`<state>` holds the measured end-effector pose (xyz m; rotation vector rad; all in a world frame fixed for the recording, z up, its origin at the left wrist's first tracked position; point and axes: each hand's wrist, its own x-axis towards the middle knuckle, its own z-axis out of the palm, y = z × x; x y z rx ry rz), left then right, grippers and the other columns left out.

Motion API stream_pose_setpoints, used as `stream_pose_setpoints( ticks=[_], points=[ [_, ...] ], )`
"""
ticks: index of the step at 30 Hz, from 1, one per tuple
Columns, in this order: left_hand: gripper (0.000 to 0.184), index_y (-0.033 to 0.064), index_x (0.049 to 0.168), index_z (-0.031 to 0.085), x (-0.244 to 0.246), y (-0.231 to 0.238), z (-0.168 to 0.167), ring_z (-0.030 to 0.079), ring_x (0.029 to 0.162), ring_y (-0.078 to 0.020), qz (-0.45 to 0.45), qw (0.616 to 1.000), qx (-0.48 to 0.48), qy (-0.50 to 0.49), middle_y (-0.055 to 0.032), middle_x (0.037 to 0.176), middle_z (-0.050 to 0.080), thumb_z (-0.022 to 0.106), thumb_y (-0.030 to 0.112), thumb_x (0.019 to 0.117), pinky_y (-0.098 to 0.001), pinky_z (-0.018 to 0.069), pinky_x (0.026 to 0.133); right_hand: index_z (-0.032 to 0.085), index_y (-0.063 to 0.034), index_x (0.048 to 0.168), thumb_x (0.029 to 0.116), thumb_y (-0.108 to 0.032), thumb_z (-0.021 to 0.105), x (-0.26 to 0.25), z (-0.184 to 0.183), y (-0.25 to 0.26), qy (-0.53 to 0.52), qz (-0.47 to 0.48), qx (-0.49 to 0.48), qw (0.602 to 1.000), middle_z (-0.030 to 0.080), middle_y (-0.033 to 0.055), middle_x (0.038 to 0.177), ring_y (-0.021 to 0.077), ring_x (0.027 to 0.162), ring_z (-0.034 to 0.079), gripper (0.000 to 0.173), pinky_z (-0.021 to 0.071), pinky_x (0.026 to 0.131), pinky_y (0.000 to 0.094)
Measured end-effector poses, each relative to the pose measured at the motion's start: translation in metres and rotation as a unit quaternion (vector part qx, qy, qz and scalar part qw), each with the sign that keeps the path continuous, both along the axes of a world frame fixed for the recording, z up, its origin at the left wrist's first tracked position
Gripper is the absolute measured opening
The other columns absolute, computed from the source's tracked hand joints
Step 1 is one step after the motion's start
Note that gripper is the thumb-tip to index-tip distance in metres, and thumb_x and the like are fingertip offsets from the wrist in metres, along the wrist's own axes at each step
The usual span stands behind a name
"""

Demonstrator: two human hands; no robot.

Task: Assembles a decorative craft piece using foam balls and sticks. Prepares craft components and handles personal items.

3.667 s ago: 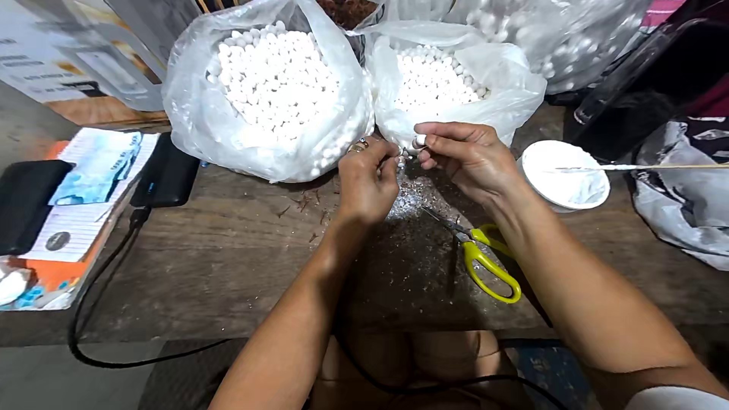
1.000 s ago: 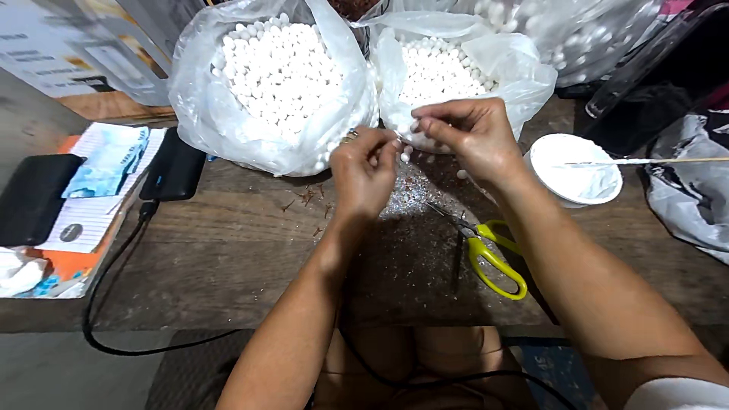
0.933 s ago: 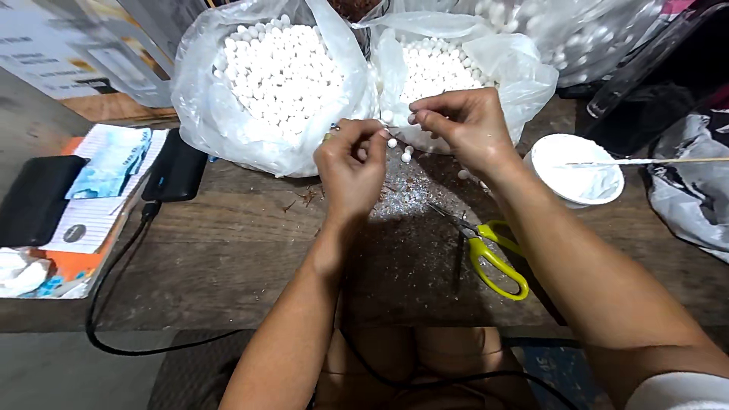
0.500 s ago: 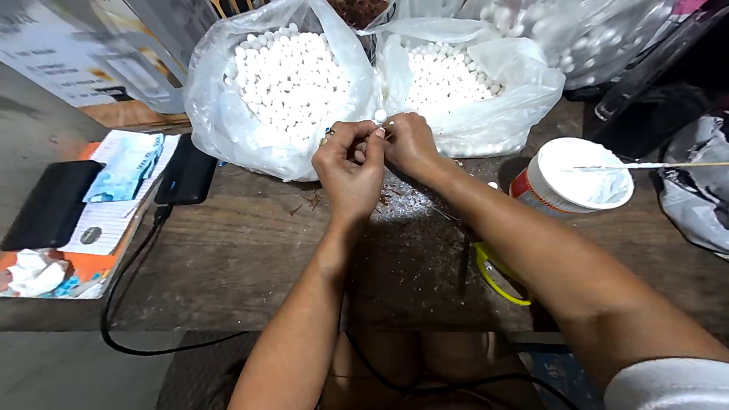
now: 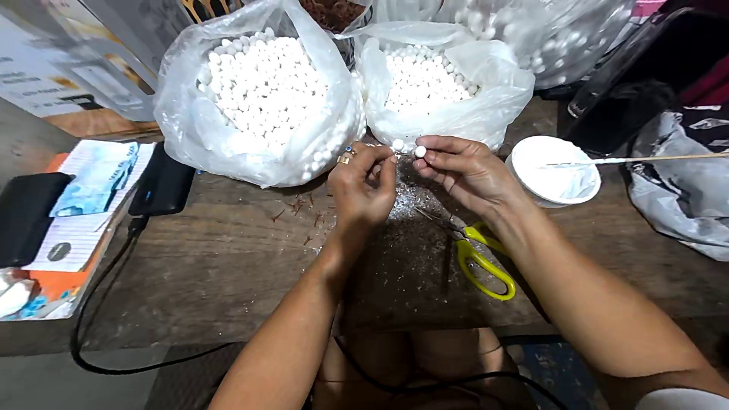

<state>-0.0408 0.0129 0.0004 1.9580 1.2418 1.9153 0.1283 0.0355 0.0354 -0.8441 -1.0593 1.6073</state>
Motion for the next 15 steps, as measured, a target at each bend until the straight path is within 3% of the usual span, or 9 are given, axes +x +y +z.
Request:
stream_pose_setpoints(
  ticks=[7, 15],
  points=[
    [0.01, -0.0066, 0.089, 0.071, -0.003, -0.0026, 0.0009, 0.055, 0.072, -0.0026, 0.002, 1.0, 0.009, 0.028, -0.0083, 0.078, 0.059, 0.062, 0.0, 0.0906, -0.0121, 0.0431, 0.065, 0.07, 0.0016, 0.103, 0.0982, 0.012, 0.043, 0.0001, 0.0003, 0.0006, 0.033, 0.025, -0.025, 0.999, 0.074, 0.0046, 0.089, 0.0092, 0.078, 0.073, 0.03, 0.0616, 0.077, 0.0218],
    [0.01, -0.0065, 0.087, 0.071, -0.0019, -0.0008, 0.0004, 0.055, 0.071, -0.0034, 0.003, 0.999, 0.028, 0.03, -0.0086, 0.076, 0.059, 0.063, 0.0, 0.09, -0.0128, 0.0434, 0.065, 0.072, 0.0002, 0.099, 0.0975, 0.012, 0.05, -0.0014, -0.0014, -0.0007, 0.022, -0.001, -0.011, 1.0, 0.074, 0.0028, 0.084, 0.0084, 0.074, 0.072, 0.025, 0.0619, 0.074, 0.0223]
  ],
)
